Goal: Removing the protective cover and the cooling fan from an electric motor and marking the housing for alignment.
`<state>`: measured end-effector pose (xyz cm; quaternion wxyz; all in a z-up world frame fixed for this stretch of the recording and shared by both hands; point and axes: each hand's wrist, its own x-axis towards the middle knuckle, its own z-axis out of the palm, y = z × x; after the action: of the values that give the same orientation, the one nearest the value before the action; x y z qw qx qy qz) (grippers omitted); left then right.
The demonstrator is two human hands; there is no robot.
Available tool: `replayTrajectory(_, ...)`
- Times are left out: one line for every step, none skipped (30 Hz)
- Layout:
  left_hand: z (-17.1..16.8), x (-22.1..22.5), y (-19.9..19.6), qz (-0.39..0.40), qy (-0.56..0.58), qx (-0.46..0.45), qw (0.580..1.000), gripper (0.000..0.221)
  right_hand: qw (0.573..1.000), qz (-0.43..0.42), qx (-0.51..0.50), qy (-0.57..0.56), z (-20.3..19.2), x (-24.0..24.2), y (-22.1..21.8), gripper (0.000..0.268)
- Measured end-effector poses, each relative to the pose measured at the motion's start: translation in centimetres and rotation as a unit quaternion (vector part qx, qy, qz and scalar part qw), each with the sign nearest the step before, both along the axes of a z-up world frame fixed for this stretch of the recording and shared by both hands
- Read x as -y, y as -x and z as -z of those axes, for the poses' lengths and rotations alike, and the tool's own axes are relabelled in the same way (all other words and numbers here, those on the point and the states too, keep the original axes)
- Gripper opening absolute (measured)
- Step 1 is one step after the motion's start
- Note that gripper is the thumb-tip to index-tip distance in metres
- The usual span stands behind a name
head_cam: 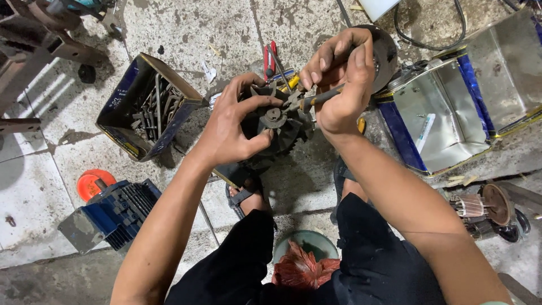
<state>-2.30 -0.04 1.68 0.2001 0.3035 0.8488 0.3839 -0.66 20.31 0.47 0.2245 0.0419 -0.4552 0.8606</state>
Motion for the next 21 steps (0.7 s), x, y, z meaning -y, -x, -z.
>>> replayTrajectory(-0.04, -0.02, 0.02, -0.001, -0.003, -0.002, 1.0, 0.056, 1.0, -0.004, 0.003, 0.006, 0.12, -0.08, 0.09, 0.028)
replayTrajectory(-0.07, -0.01, 0.02, -0.001, -0.003, -0.001, 1.0, 0.056, 1.0, -0.004, 0.003, 0.006, 0.06, -0.09, 0.05, 0.028)
replayTrajectory(-0.1, 0.01, 0.02, -0.001, -0.007, -0.004, 1.0, 0.055, 1.0, -0.008, 0.002, 0.01, 0.02, -0.1, 0.02, 0.028)
replayTrajectory(-0.11, -0.01, 0.02, 0.0, -0.011, -0.007, 1.0, 0.054, 1.0, -0.012, 0.001, 0.013, -0.03, -0.14, -0.02, 0.029)
replayTrajectory(-0.01, 0.02, 0.03, 0.0, -0.011, -0.006, 1.0, 0.054, 1.0, -0.011, 0.002, 0.013, 0.29, -0.21, -0.07, 0.029)
replayTrajectory(0.09, 0.03, 0.04, 0.003, -0.013, -0.013, 1.0, 0.054, 1.0, -0.017, 0.0, 0.022, 0.59, -0.29, -0.13, 0.029)
replayTrajectory(0.18, 0.05, 0.04, 0.005, -0.015, -0.02, 1.0, 0.054, 0.999, -0.023, -0.002, 0.032, 0.88, -0.37, -0.2, 0.029)
replayTrajectory(0.15, 0.02, 0.05, 0.005, -0.015, -0.02, 1.0, 0.054, 0.999, -0.023, -0.002, 0.032, 0.61, -0.35, -0.17, 0.029)
replayTrajectory(0.12, 0.01, 0.06, 0.004, -0.018, -0.022, 1.0, 0.053, 1.0, -0.02, 0.001, 0.023, 0.34, -0.33, -0.14, 0.029)
replayTrajectory(0.11, 0.0, 0.04, 0.004, -0.022, -0.024, 0.999, 0.052, 1.0, -0.016, 0.004, 0.014, 0.08, -0.29, -0.14, 0.029)
replayTrajectory(0.07, 0.01, -0.02, 0.005, -0.021, -0.024, 0.999, 0.052, 1.0, -0.016, 0.004, 0.014, 0.37, -0.28, -0.17, 0.029)
replayTrajectory(0.01, -0.05, -0.07, 0.001, -0.019, -0.017, 1.0, 0.054, 0.999, -0.029, 0.006, 0.027, 0.65, -0.34, -0.18, 0.029)
replayTrajectory(-0.05, -0.1, -0.13, -0.003, -0.016, -0.011, 1.0, 0.056, 0.998, -0.042, 0.008, 0.039, 0.93, -0.4, -0.19, 0.029)
replayTrajectory(-0.09, -0.11, -0.15, -0.002, -0.015, -0.01, 1.0, 0.056, 0.998, -0.041, 0.008, 0.039, 0.76, -0.4, -0.18, 0.029)
replayTrajectory(-0.13, -0.11, -0.17, -0.001, -0.018, -0.021, 1.0, 0.057, 0.999, -0.035, 0.004, 0.027, 0.58, -0.39, -0.17, 0.029)
replayTrajectory(-0.16, -0.11, -0.19, 0.0, -0.02, -0.033, 0.999, 0.058, 0.999, -0.029, -0.001, 0.015, 0.41, -0.4, -0.13, 0.029)
replayTrajectory(-0.14, -0.12, -0.15, 0.0, -0.02, -0.033, 0.999, 0.058, 0.999, -0.029, -0.001, 0.015, 0.45, -0.4, -0.16, 0.029)
replayTrajectory(-0.13, -0.13, -0.15, 0.0, -0.021, -0.033, 0.999, 0.058, 0.999, -0.033, -0.005, 0.018, 0.5, -0.41, -0.23, 0.029)
replayTrajectory(-0.12, -0.13, -0.15, -0.001, -0.021, -0.033, 0.999, 0.057, 0.999, -0.037, -0.01, 0.02, 0.55, -0.42, -0.3, 0.029)
replayTrajectory(-0.15, -0.14, -0.14, -0.001, -0.021, -0.033, 0.999, 0.057, 0.999, -0.037, -0.01, 0.02, 0.31, -0.35, -0.26, 0.029)
replayTrajectory(-0.19, -0.14, -0.13, -0.002, -0.017, -0.028, 0.999, 0.057, 1.0, -0.026, -0.011, 0.009, 0.07, -0.29, -0.22, 0.03)
